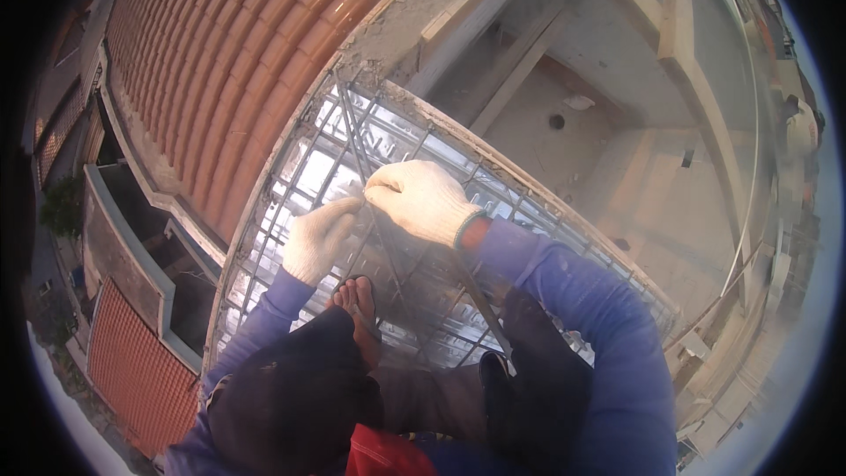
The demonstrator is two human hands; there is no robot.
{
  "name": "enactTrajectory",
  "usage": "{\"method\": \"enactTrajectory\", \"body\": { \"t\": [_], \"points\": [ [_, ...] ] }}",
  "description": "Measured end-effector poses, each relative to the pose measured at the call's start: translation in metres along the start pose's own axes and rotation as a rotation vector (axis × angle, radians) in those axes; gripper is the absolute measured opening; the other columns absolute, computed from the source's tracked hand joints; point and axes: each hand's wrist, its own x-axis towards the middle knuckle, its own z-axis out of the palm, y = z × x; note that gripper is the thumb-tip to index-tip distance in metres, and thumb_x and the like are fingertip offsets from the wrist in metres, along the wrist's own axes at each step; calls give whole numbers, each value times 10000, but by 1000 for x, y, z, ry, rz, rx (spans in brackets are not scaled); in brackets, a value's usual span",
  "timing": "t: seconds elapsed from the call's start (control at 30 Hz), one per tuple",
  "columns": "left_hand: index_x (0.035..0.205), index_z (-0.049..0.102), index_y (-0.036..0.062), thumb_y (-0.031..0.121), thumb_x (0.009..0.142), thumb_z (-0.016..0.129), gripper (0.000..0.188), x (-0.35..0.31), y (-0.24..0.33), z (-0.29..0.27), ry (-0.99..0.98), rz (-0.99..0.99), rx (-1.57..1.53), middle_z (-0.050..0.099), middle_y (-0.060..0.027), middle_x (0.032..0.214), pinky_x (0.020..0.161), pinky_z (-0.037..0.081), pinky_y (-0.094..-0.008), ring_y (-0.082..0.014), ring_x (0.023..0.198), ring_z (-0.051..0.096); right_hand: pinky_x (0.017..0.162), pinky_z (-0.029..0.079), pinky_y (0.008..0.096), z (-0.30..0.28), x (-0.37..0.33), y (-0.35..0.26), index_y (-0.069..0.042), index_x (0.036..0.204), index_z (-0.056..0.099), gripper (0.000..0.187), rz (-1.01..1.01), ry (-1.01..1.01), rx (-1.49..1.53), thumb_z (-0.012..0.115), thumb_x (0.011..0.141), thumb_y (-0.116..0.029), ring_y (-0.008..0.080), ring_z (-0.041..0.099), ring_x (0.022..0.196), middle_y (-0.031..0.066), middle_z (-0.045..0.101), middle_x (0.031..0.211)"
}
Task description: The person uses pliers to twist wire ties and secure metal scaffolding poles together on a rooftop. They repeatedly grip, twist, and cut the wires to fasten the frame sections.
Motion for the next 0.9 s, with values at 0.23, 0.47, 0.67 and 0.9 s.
{"method": "enactTrajectory", "body": {
  "t": [0.23, 0.47, 0.67, 0.9],
  "points": [
    [1473, 678, 50, 375, 991, 776, 589, -10, -30, 2, -3, -516, -163, 798, -184, 1276, 974, 610, -398, -283, 1138, 793, 870, 592, 517, -5, 12, 22, -128, 1078, 825, 317, 86, 269, -319, 613, 1033, -359, 426, 751, 980, 174, 796, 1023],
    [1269, 735, 33, 518, 955, 785, 580, -17, -14, 40, -111, -467, 173, 799, -199, 1119, 919, 616, -473, -398, 1034, 780, 911, 588, 515, 17, 2, 36, -75, 1139, 808, 361, 283, 55, -336, 589, 1034, -342, 428, 754, 1032, 206, 799, 1061],
    [1444, 562, 7, 546, 912, 833, 804, 2, 6, 60, -202, -468, 278, 749, -258, 1166, 949, 597, -538, -425, 1130, 745, 872, 604, 474, 64, -15, 55, -21, 1265, 766, 447, 472, 92, 93, 576, 1074, -377, 363, 787, 1001, 207, 810, 1093],
    [1624, 497, 93, 417, 938, 768, 805, -8, -9, 87, -95, -490, 238, 723, -238, 1294, 984, 589, -519, -433, 1156, 733, 509, 459, 329, 74, -15, 61, -27, 1423, 656, 376, 832, -22, 784, 558, 1116, -220, 133, 499, 591, 12, 554, 812]
  ]
}}
